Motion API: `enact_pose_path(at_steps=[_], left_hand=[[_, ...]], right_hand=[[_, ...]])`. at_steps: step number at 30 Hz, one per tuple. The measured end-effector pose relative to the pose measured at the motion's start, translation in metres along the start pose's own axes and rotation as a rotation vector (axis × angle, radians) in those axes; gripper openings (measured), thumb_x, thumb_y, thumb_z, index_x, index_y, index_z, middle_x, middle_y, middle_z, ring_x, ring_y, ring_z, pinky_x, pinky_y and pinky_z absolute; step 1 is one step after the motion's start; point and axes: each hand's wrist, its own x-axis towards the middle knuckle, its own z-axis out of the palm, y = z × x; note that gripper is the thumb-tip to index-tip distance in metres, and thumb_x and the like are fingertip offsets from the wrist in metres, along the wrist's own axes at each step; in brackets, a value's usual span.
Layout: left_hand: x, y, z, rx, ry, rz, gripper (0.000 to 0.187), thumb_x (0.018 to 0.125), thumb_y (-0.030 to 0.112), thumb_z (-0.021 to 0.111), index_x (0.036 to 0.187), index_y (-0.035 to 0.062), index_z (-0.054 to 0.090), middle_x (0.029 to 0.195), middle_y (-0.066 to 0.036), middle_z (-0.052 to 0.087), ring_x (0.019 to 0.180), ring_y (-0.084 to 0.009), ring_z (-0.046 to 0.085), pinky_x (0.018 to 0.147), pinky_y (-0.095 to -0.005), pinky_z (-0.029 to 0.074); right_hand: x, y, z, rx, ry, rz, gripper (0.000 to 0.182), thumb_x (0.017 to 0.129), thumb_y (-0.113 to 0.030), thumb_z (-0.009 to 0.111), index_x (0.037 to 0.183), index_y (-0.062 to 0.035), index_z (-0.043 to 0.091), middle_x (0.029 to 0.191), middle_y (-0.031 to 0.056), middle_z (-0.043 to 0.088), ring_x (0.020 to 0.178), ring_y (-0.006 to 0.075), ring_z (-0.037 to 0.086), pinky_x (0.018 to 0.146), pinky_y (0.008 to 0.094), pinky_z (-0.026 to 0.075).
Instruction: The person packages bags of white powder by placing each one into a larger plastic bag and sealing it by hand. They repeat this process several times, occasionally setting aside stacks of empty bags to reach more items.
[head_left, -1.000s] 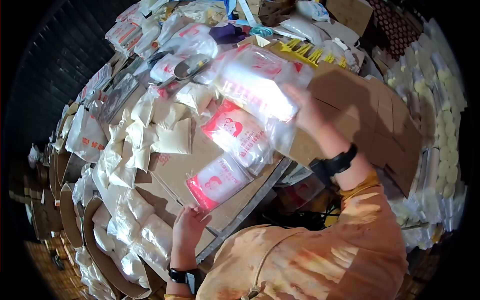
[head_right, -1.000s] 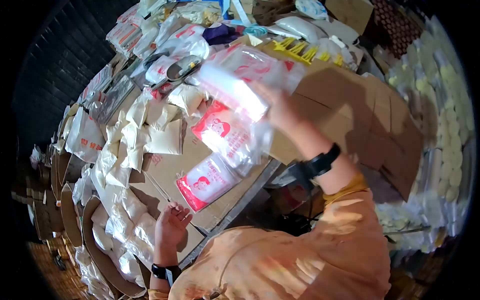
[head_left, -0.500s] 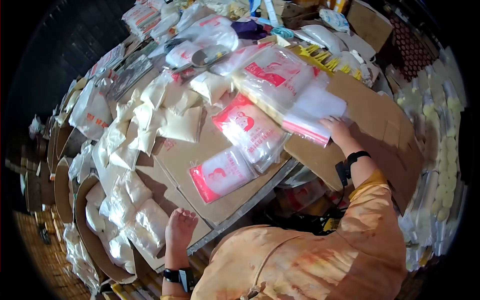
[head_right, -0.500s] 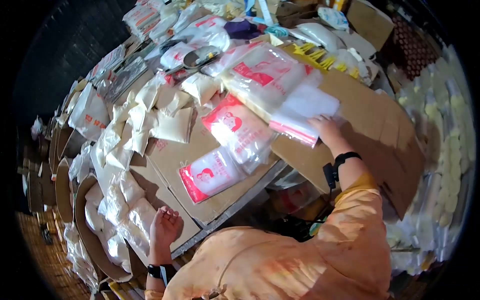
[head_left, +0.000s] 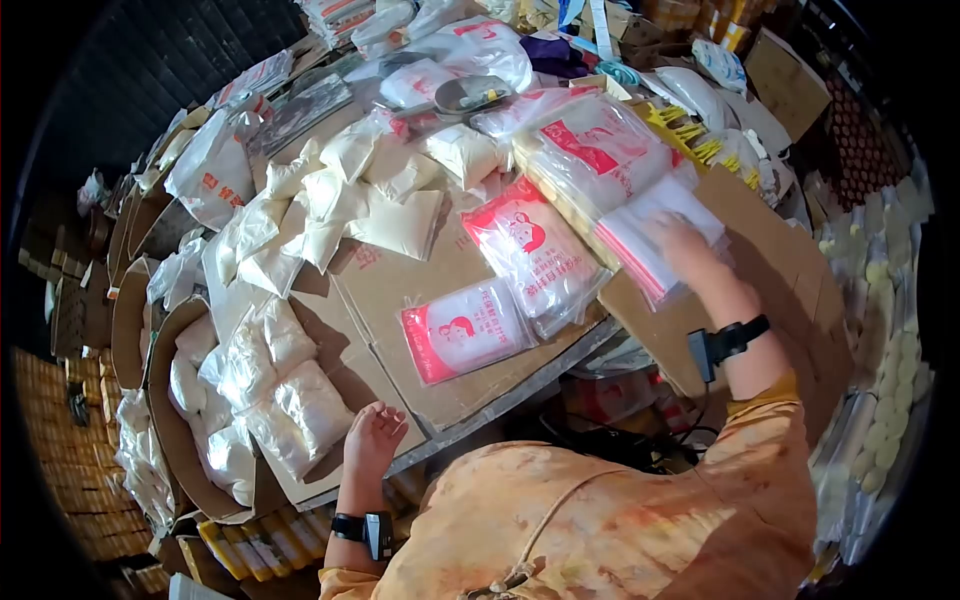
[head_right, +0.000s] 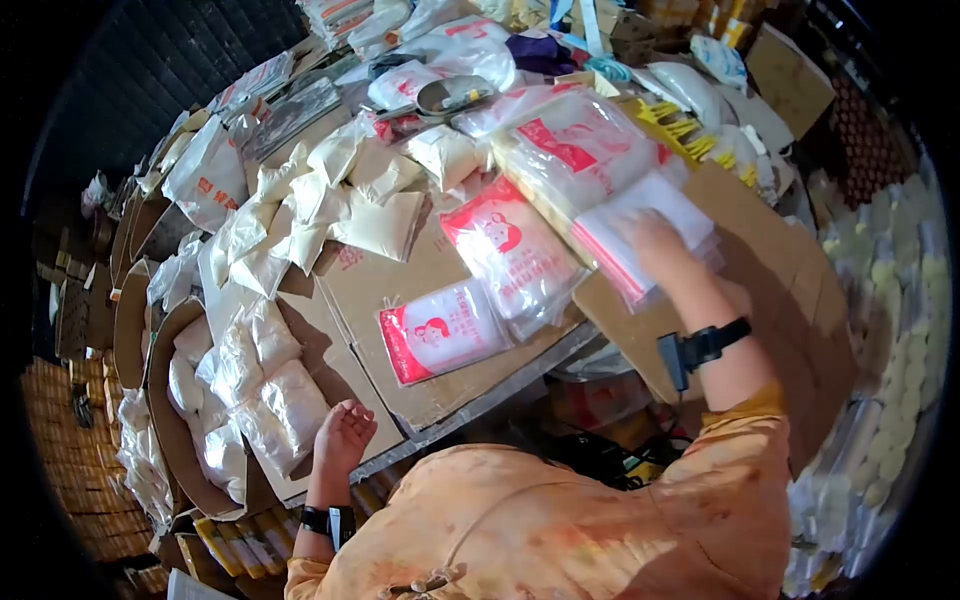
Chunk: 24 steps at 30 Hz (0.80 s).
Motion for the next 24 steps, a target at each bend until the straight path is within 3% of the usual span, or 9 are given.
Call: enact_pose_path(at_steps=[1,3,5,7,13,15,17,23,24], left_hand=[[0.001,-0.002,-0.002,-0.008,0.002,-0.007,0.013,0.09,0.02,0.046,0.087,0.0092,0.052,0.084,-0.005,0.056,0.087,-0.0225,0.056,0.078,-0.0369,0.046],[0.0,-0.001,0.0,-0.018,0.007,-0.011,0.012,0.09,0.019,0.046,0.087,0.0093,0.052,0.084,-0.005,0.056,0.087,-0.0224,0.056,0.077,-0.0365,0.046],[-0.001,-0.001,0.004,-0.025,0.02,-0.001,0.012,0.089,0.019,0.046,0.087,0.0094,0.053,0.083,-0.004,0.056,0.086,-0.0221,0.056,0.076,-0.0361,0.046],[-0.009,0.002,0.01,0.001,0.032,0.035,0.013,0.09,0.02,0.045,0.088,0.0095,0.053,0.083,-0.004,0.055,0.086,-0.0214,0.057,0.077,-0.0357,0.046],[-0.048,0.007,-0.023,-0.047,0.151,0.101,0.012,0.088,0.02,0.048,0.087,0.0106,0.056,0.083,-0.005,0.06,0.087,-0.0222,0.059,0.078,-0.0361,0.048],[-0.066,0.006,-0.039,-0.076,0.222,0.145,0.013,0.09,0.019,0.043,0.09,0.0091,0.053,0.083,-0.004,0.057,0.085,-0.0216,0.057,0.078,-0.0374,0.046],[-0.078,0.002,-0.054,-0.127,0.327,0.158,0.013,0.089,0.02,0.046,0.089,0.0093,0.053,0.083,-0.005,0.057,0.086,-0.0221,0.056,0.079,-0.038,0.046],[-0.088,-0.017,-0.078,-0.259,0.403,0.177,0.011,0.088,0.021,0.049,0.088,0.0098,0.052,0.082,-0.005,0.056,0.086,-0.023,0.055,0.078,-0.0375,0.045],[-0.086,-0.018,-0.077,-0.264,0.395,0.178,0.011,0.088,0.02,0.049,0.087,0.0099,0.052,0.081,-0.005,0.055,0.085,-0.0228,0.055,0.077,-0.037,0.045]], right_hand=[[0.016,-0.025,0.001,0.202,0.035,-0.056,0.025,0.082,-0.012,0.048,0.104,-0.0061,0.057,0.107,0.0164,0.056,0.098,0.031,0.054,0.085,0.0358,0.043],[0.047,-0.091,0.007,0.684,-0.364,0.317,0.035,0.079,-0.013,0.054,0.112,-0.0045,0.053,0.105,0.0182,0.057,0.097,0.0322,0.055,0.085,0.0365,0.043],[0.062,-0.106,0.08,0.444,-0.273,-0.13,0.05,0.073,-0.014,0.061,0.121,-0.0038,0.047,0.112,0.02,0.054,0.103,0.0329,0.052,0.088,0.0373,0.042],[0.082,-0.132,0.153,0.416,-0.229,-0.285,0.068,0.067,-0.015,0.067,0.128,-0.0008,0.038,0.118,0.0216,0.05,0.108,0.0348,0.049,0.091,0.0367,0.04],[0.11,-0.173,0.23,0.238,-0.59,-0.067,0.091,0.057,-0.029,0.077,0.131,-0.0034,0.031,0.13,0.0196,0.04,0.118,0.0323,0.041,0.097,0.0384,0.036],[0.097,-0.181,0.246,0.019,-0.461,-0.116,0.086,0.05,-0.031,0.082,0.12,-0.0054,0.041,0.115,0.0175,0.052,0.111,0.0319,0.048,0.092,0.0406,0.04],[0.094,-0.192,0.229,0.057,-0.639,-0.07,0.079,0.051,-0.03,0.082,0.115,-0.0027,0.044,0.107,0.0196,0.057,0.102,0.0335,0.054,0.086,0.0407,0.044],[0.074,-0.193,0.228,0.52,-0.811,0.006,0.051,0.059,-0.021,0.077,0.095,0.0076,0.054,0.09,0.0218,0.062,0.081,0.0324,0.062,0.072,0.0379,0.049],[0.068,-0.189,0.223,0.894,-0.868,0.222,0.042,0.064,-0.014,0.073,0.096,0.0077,0.055,0.088,0.0198,0.062,0.079,0.0293,0.062,0.07,0.0371,0.049]])
